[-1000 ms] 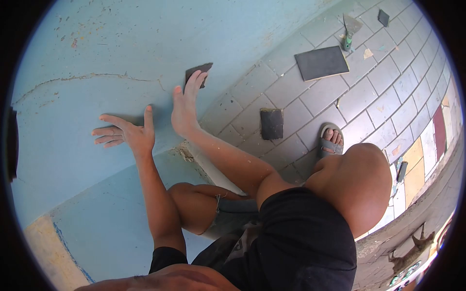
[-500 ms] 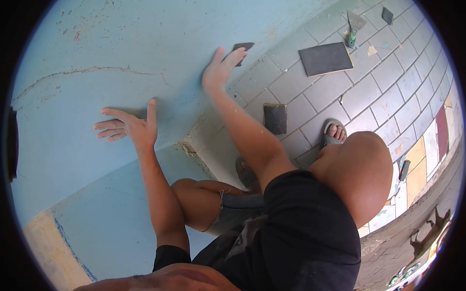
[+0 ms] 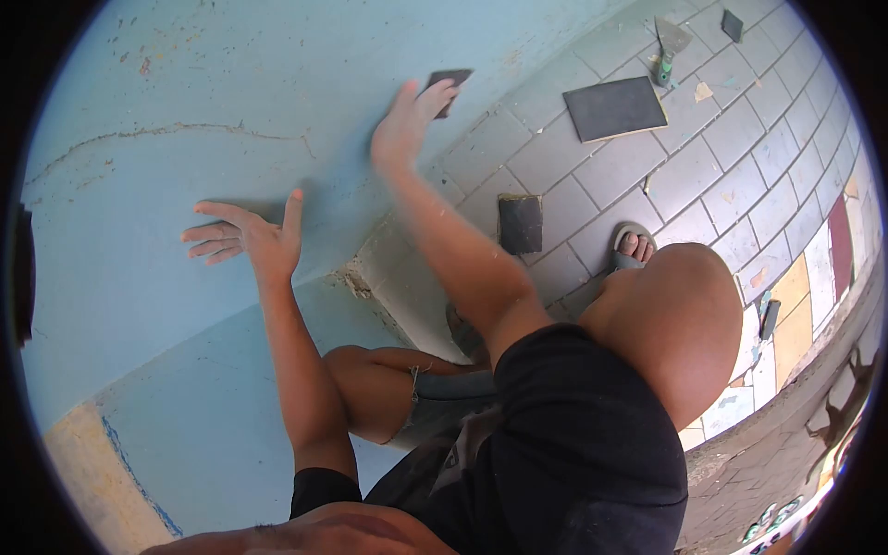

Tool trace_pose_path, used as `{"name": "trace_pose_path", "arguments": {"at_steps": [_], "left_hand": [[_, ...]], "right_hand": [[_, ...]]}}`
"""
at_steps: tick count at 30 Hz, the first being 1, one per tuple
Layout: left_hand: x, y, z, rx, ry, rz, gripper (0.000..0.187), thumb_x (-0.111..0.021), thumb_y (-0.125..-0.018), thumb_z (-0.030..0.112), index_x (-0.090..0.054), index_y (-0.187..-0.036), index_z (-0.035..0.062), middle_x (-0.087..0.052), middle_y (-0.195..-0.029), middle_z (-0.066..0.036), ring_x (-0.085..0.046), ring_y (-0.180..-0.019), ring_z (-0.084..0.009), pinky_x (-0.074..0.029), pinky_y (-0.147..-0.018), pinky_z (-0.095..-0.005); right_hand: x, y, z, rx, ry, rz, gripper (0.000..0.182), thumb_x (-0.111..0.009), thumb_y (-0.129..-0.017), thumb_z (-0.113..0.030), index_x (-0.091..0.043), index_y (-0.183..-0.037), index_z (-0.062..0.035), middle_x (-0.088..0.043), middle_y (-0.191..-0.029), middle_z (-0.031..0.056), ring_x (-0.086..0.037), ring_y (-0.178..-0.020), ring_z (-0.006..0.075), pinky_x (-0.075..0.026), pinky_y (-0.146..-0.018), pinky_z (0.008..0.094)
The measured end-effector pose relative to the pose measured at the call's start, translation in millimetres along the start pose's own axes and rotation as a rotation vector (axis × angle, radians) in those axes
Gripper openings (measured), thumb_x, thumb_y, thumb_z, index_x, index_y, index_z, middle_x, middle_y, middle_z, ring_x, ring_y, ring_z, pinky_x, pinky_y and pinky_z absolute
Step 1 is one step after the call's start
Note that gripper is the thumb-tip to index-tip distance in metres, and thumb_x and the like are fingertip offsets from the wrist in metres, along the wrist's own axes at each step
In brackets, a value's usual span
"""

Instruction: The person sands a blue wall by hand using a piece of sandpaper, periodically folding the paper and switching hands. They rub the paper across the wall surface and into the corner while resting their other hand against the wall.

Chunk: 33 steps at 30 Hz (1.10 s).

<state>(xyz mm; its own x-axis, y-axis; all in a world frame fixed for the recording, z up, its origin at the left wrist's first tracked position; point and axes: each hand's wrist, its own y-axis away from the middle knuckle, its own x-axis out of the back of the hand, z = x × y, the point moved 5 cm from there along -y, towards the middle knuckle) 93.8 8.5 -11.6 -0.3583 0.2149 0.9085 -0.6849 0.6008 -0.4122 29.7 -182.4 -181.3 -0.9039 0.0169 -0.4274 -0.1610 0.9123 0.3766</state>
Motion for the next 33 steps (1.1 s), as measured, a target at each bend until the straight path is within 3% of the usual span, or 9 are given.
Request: {"name": "trace_pose_path", "arguments": {"at_steps": [3,5,9,12,17,21,24,28,33], "left_hand": [[0,-4,0,0.010,-0.010,0.003,0.144,-0.074,-0.078,0.069,0.029,-0.152,-0.0004,0.040,-0.139,-0.051,0.041,-0.126,-0.0707,0.016,-0.094,-0.0841],[2,-3,3,0.013,-0.036,-0.017,0.145,-0.074,-0.078,0.068,0.029,-0.152,-0.0008,0.040,-0.139,-0.052,0.041,-0.125,-0.0709,0.016,-0.094,-0.0843],[12,1,7,0.022,0.018,-0.065,0.144,-0.074,-0.079,0.068,0.029,-0.152,-0.0008,0.040,-0.138,-0.051,0.041,-0.125,-0.0707,0.015,-0.093,-0.0852],[3,-4,14,0.049,0.055,-0.035,0.145,-0.075,-0.078,0.067,0.029,-0.152,0.0007,0.042,-0.138,-0.051,0.041,-0.125,-0.0700,0.014,-0.094,-0.0847],[0,-8,17,0.081,0.061,0.035,0.144,-0.076,-0.078,0.067,0.030,-0.153,0.0043,0.041,-0.141,-0.048,0.039,-0.129,-0.0685,0.013,-0.096,-0.0840],[5,2,12,0.061,0.059,-0.007,0.145,-0.074,-0.077,0.070,0.029,-0.154,0.0041,0.042,-0.142,-0.046,0.040,-0.129,-0.0682,0.012,-0.095,-0.0853],[-1,-4,10,0.050,0.041,0.002,0.144,-0.075,-0.078,0.069,0.029,-0.154,0.0040,0.044,-0.142,-0.045,0.041,-0.128,-0.0682,0.013,-0.094,-0.0853],[0,-4,12,0.074,0.047,-0.024,0.144,-0.075,-0.078,0.068,0.029,-0.154,0.0035,0.045,-0.139,-0.047,0.042,-0.126,-0.0682,0.014,-0.094,-0.0848],[5,-2,11,0.064,0.047,-0.050,0.144,-0.075,-0.078,0.068,0.029,-0.153,0.0038,0.045,-0.140,-0.046,0.042,-0.127,-0.0678,0.014,-0.094,-0.0849]], "right_hand": [[-13,95,6,0.110,0.204,-0.264,0.077,-0.039,-0.110,-0.032,0.006,-0.156,0.0108,0.011,-0.165,0.0315,0.010,-0.155,0.0408,0.001,-0.125,0.0448],[-12,110,0,0.216,0.224,-0.404,0.067,-0.023,-0.112,-0.030,0.007,-0.158,0.0081,0.009,-0.167,0.0280,0.012,-0.156,0.0362,0.002,-0.126,0.0417],[20,-31,-7,0.028,0.130,0.061,0.069,-0.026,-0.111,-0.034,0.002,-0.158,0.0096,0.009,-0.167,0.0284,0.008,-0.156,0.0366,0.004,-0.125,0.0417],[7,-5,1,0.091,0.149,0.005,0.077,-0.038,-0.110,-0.036,0.003,-0.157,0.0110,0.011,-0.165,0.0314,0.008,-0.155,0.0413,0.000,-0.125,0.0456],[-4,97,18,0.206,0.190,-0.387,0.082,-0.038,-0.109,-0.042,0.004,-0.157,0.0099,0.013,-0.165,0.0302,0.009,-0.156,0.0404,0.003,-0.125,0.0458],[23,-36,0,-0.084,0.047,0.085,0.082,-0.038,-0.109,-0.041,0.004,-0.156,0.0118,0.012,-0.165,0.0304,0.009,-0.156,0.0402,0.003,-0.125,0.0458],[26,-45,10,-0.085,0.008,0.074,0.075,-0.031,-0.111,-0.034,0.008,-0.156,0.0109,0.014,-0.166,0.0280,0.013,-0.156,0.0357,0.003,-0.126,0.0419],[-11,91,16,0.034,0.177,-0.314,0.075,-0.032,-0.111,-0.033,0.009,-0.156,0.0111,0.014,-0.166,0.0286,0.015,-0.155,0.0360,0.003,-0.126,0.0413],[27,-40,22,-0.095,0.065,0.070,0.080,-0.030,-0.110,-0.042,0.007,-0.155,0.0123,0.013,-0.164,0.0332,0.012,-0.155,0.0385,0.003,-0.125,0.0437]]}}
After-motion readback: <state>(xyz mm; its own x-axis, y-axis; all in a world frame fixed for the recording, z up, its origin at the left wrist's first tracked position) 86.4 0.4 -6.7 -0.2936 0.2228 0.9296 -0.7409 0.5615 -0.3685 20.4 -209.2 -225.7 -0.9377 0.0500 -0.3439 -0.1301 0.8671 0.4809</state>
